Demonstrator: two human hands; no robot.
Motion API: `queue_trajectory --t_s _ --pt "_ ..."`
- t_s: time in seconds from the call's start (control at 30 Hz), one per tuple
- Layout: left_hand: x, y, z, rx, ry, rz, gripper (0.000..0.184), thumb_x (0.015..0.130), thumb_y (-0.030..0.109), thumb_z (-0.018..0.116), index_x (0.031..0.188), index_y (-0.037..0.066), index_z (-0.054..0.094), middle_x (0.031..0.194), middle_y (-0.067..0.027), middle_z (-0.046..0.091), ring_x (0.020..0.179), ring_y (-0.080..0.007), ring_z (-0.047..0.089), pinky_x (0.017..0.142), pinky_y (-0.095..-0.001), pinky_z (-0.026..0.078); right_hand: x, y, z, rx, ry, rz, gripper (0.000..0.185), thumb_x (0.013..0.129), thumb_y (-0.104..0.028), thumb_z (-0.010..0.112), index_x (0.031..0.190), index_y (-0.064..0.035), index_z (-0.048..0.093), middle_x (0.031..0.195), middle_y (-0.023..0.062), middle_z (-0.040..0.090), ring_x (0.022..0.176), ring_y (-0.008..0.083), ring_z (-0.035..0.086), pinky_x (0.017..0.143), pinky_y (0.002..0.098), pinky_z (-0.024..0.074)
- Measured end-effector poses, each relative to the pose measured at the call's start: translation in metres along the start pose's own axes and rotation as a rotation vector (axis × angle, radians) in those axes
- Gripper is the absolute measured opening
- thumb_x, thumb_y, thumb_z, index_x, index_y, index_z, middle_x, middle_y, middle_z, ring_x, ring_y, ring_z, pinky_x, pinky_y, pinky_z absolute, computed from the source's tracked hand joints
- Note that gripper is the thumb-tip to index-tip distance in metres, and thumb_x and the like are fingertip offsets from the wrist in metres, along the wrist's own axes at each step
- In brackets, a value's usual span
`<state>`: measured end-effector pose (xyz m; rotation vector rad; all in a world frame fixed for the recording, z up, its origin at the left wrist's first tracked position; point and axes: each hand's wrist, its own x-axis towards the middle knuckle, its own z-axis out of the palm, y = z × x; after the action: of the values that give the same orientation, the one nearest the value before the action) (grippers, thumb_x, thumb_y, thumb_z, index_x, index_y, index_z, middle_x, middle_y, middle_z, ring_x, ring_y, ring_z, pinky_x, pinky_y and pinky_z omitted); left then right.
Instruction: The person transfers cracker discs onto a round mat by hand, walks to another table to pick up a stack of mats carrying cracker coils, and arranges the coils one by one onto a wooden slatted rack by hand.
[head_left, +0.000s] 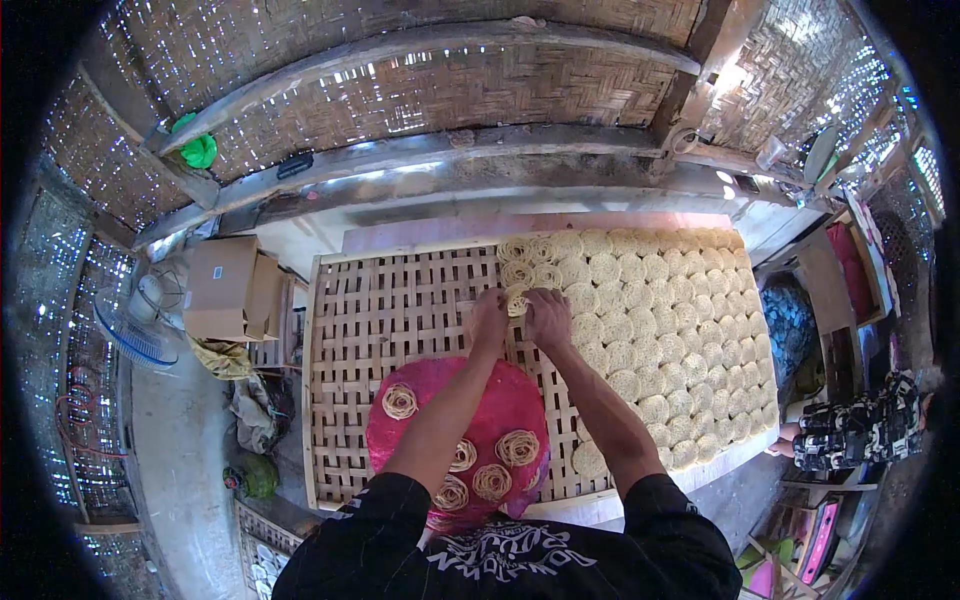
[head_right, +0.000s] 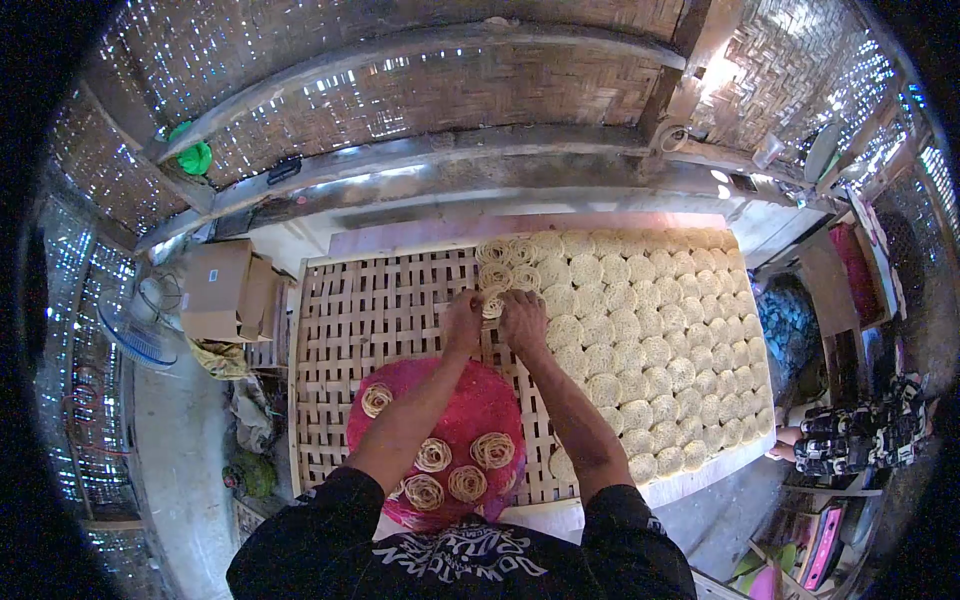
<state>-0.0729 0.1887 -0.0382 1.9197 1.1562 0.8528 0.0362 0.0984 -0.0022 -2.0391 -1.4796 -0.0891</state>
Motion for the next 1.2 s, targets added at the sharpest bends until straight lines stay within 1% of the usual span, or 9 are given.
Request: queue_trajectory --t_s 0.07,0.2,0.33,0.53,0.77,0.9,1.0,1.1,1.2 --pt "0.003 -0.015 0.012 -0.194 -0.062 -0.145 0.013 0.079 0.005 0.067 0.093 0.005 0.066 0.089 -0.0158 0.063 0.088 -0.0323 0.063 0.073 -0.0432 0.050 -0.003 -0.002 -0.004 -0.112 -0.045 0.006 0.031 0.076 -0.007 0.061 0.106 -0.0101 0.067 0.105 0.0105 0.064 0.102 0.0309 0.057 0.088 0.0454 0.0417" --pt "-0.010 0.017 -0.028 0.118 -0.086 0.154 0.014 0.078 0.007 0.069 0.093 0.006 0.068 0.094 -0.0140 0.061 0.093 -0.0321 0.061 0.076 -0.0418 0.050 -0.011 -0.002 -0.004 -0.157 -0.061 0.044 0.031 0.076 -0.009 0.062 0.107 -0.0106 0.066 0.112 0.0109 0.059 0.105 0.0316 0.053 0.087 0.0459 0.0405" --pt "-0.040 0.002 -0.081 0.015 -0.056 0.198 0.015 0.077 0.009 0.071 0.092 0.006 0.068 0.096 -0.0122 0.060 0.093 -0.0319 0.061 0.079 -0.0412 0.050 -0.031 -0.032 -0.021 -0.084 0.057 0.002 0.031 0.076 -0.009 0.062 0.107 -0.0103 0.064 0.112 0.0127 0.058 0.106 0.0335 0.053 0.087 0.0471 0.0407" --pt "-0.150 -0.049 -0.208 0.307 -0.012 -0.180 0.027 0.070 0.020 0.079 0.092 0.010 0.066 0.098 -0.0088 0.062 0.095 -0.0308 0.061 0.083 -0.0421 0.051 -0.119 -0.112 -0.018 0.255 -0.186 -0.200 0.032 0.077 -0.009 0.065 0.108 -0.0077 0.063 0.107 0.0137 0.060 0.103 0.0354 0.054 0.089 0.0488 0.0422" --pt "-0.173 -0.063 -0.231 0.506 0.041 0.064 0.037 0.067 0.028 0.082 0.095 0.010 0.066 0.102 -0.0084 0.060 0.102 -0.0307 0.059 0.087 -0.0434 0.051 -0.151 -0.137 0.007 0.268 -0.237 -0.184 0.028 0.078 -0.013 0.067 0.106 -0.0082 0.065 0.106 0.0147 0.063 0.097 0.0362 0.057 0.086 0.0465 0.0461" --pt "-0.155 -0.071 -0.239 0.550 -0.178 0.138 0.030 0.074 0.020 0.075 0.100 0.007 0.067 0.098 -0.0129 0.061 0.095 -0.0315 0.062 0.081 -0.0442 0.052 -0.151 -0.140 0.001 0.248 -0.290 -0.143 0.027 0.079 -0.014 0.066 0.106 -0.0076 0.065 0.104 0.0151 0.064 0.099 0.0358 0.057 0.087 0.0470 0.0462" --pt "-0.147 -0.058 -0.246 0.520 -0.124 0.261 0.025 0.076 0.020 0.073 0.096 0.007 0.067 0.085 -0.0118 0.061 0.087 -0.0315 0.062 0.077 -0.0435 0.053 -0.153 -0.139 0.004 0.270 -0.255 -0.154 0.026 0.080 -0.013 0.066 0.105 -0.0071 0.065 0.104 0.0157 0.064 0.099 0.0368 0.058 0.088 0.0483 0.0461" --pt "-0.138 -0.049 -0.249 0.460 -0.148 -0.012 0.023 0.080 0.020 0.068 0.099 0.008 0.070 0.095 -0.0104 0.068 0.086 -0.0273 0.065 0.076 -0.0421 0.054 -0.153 -0.135 0.006 0.346 -0.296 -0.083 0.031 0.084 -0.017 0.066 0.114 -0.0083 0.064 0.111 0.0152 0.064 0.106 0.0349 0.059 0.090 0.0446 0.0475" --pt "-0.141 -0.027 -0.255 -0.233 -0.191 -0.199 0.025 0.082 0.018 0.067 0.103 0.004 0.068 0.092 -0.0103 0.068 0.084 -0.0201 0.064 0.075 -0.0384 0.051 -0.149 -0.141 -0.002 0.785 -0.352 0.210 0.042 0.086 -0.023 0.068 0.123 -0.0047 0.059 0.121 0.0143 0.063 0.111 0.0295 0.060 0.088 0.0384 0.0498"
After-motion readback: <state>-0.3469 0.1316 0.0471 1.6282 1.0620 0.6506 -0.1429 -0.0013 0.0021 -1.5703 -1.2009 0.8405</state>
